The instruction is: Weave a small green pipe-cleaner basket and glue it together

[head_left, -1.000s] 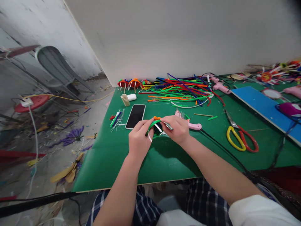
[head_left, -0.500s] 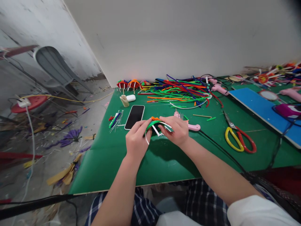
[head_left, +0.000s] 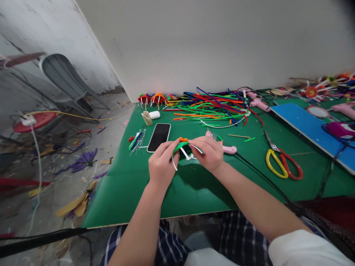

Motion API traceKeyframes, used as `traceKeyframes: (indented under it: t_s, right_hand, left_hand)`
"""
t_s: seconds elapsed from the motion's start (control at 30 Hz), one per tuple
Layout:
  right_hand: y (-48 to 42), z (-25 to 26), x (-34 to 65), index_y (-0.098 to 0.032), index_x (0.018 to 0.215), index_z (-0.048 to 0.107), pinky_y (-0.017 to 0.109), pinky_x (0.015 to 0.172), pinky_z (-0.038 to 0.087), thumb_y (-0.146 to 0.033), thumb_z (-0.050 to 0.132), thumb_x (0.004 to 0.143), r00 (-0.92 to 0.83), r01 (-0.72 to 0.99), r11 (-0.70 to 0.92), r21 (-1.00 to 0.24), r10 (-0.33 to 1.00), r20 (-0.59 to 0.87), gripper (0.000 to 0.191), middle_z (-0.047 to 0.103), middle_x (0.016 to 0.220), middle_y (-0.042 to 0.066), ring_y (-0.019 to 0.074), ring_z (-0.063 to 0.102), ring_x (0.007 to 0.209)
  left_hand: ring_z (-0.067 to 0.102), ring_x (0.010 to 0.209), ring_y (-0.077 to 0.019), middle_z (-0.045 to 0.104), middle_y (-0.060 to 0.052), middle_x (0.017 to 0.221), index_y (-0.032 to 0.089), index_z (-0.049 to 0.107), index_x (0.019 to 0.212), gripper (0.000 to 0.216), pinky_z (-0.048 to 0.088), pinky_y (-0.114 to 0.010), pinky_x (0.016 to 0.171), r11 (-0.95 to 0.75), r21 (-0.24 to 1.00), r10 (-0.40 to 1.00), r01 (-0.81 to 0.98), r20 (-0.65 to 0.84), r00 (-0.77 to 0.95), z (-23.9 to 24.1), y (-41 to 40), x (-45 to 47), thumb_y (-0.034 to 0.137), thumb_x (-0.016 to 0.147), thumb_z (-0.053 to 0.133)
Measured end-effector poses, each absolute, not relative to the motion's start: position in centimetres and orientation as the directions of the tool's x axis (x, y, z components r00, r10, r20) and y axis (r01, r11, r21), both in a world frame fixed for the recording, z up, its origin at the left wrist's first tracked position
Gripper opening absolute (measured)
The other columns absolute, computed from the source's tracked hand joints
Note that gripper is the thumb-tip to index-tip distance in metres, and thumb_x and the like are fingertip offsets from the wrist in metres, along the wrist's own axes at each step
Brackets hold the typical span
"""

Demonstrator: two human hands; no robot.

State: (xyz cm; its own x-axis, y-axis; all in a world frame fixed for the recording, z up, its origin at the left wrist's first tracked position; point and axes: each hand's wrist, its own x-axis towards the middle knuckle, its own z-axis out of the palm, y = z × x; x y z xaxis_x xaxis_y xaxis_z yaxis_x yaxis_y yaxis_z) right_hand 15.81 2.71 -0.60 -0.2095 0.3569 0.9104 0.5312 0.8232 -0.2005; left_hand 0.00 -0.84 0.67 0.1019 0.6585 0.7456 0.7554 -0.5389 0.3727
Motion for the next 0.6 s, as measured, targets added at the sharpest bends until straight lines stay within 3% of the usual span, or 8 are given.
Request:
traceKeyframes:
  t_s: [0.6]
  right_hand:
    - [2.76,-0.58,15.67,-0.018,0.086,0.055,0.027,0.065,0.050,-0.010,0.056,0.073,-0.208,0.532,0.828,-0.176,0.329,0.921,0.015,0.063,0.075,0.005,0.0138,0.058,0.071]
  left_hand:
    - [0.058,0.083,-0.0126,0.062,-0.005,0.093,0.019,0.060,0.102,0.029,0.047,-0.023,0.074,-0.563,0.379,0.655,0.735,0.746,0.117,0.70,-1.01,0.32,0.011,0.076,0.049]
